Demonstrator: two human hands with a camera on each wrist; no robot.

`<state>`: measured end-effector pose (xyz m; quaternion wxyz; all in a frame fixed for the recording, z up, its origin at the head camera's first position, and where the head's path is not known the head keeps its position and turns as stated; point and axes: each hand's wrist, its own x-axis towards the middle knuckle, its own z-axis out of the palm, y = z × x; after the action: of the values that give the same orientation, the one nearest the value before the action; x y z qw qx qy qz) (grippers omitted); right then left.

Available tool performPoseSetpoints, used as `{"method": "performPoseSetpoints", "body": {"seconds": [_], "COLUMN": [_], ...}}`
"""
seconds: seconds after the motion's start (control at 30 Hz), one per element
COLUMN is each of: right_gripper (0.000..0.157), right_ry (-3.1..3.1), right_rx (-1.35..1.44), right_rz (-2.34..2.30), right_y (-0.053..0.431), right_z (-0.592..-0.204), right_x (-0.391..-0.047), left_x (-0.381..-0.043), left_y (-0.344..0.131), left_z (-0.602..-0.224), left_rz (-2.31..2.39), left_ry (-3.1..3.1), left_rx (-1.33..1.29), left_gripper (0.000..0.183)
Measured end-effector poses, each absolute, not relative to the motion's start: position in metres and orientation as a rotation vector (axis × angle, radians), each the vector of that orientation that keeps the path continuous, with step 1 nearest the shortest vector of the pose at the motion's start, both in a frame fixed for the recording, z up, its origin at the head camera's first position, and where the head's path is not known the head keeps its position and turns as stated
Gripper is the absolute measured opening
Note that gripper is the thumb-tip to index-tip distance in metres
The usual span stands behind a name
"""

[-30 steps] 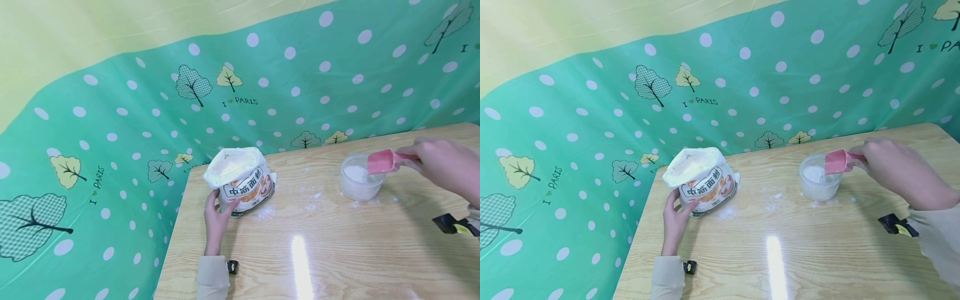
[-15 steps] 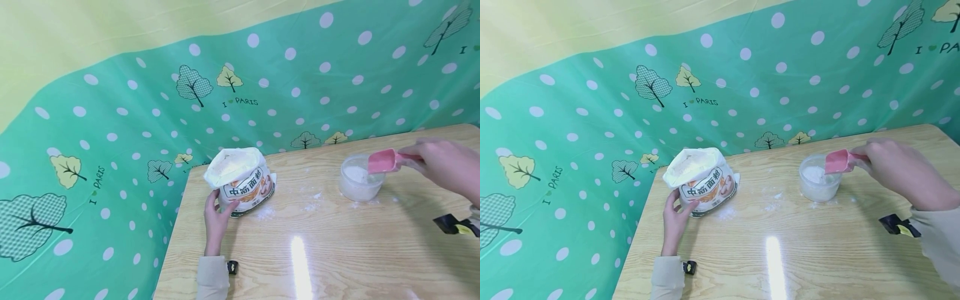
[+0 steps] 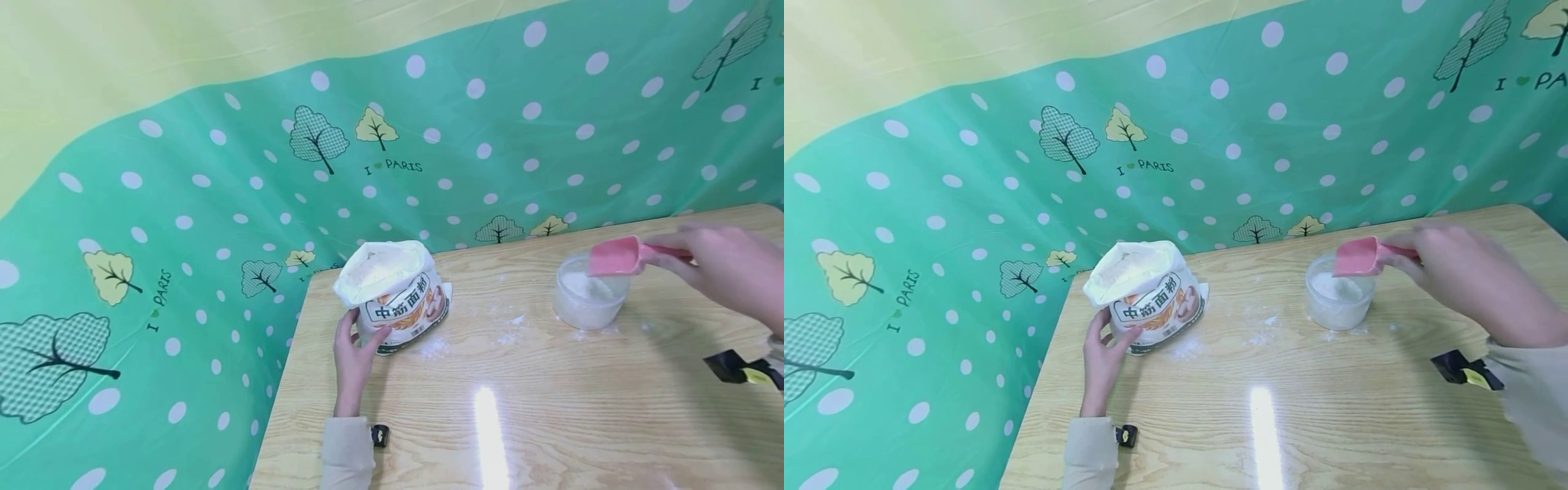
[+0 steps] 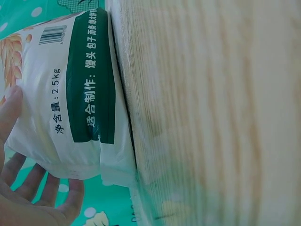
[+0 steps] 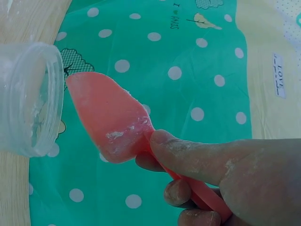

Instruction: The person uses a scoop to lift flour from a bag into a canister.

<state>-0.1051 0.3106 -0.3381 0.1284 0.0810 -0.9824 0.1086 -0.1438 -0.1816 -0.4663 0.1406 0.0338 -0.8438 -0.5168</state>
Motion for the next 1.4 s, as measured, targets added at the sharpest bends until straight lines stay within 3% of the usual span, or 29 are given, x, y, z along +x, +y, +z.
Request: {"method": "performPoseSetpoints", "body": {"seconds": [0.23,1.0,1.4], "right_gripper": [0.028,0.039,0.03], "right_ry": [-2.819,-2.794,-2.782], "right_rx": [0.284,0.457,0.514], "right_rz": [0.372,0.544,0.61], "right_y": [0.302,0.255,0.226], "right_z": [-0.333,-0.33,-0.323], "right_x": [-0.108,-0.117,-0.127], "left_x": [-0.143,-0.144,-0.143], "left_y": [-0.181,-0.181,-0.183], "left_z": [-0.466,-0.467,-0.467], "left_rz": [-1.486,-1.466,-1.467], "left_ry": [-2.423,-2.421,-2.423], "left_rx": [0.071,0.053,0.065], "left_gripper": [0.073,0.073,0.075]}}
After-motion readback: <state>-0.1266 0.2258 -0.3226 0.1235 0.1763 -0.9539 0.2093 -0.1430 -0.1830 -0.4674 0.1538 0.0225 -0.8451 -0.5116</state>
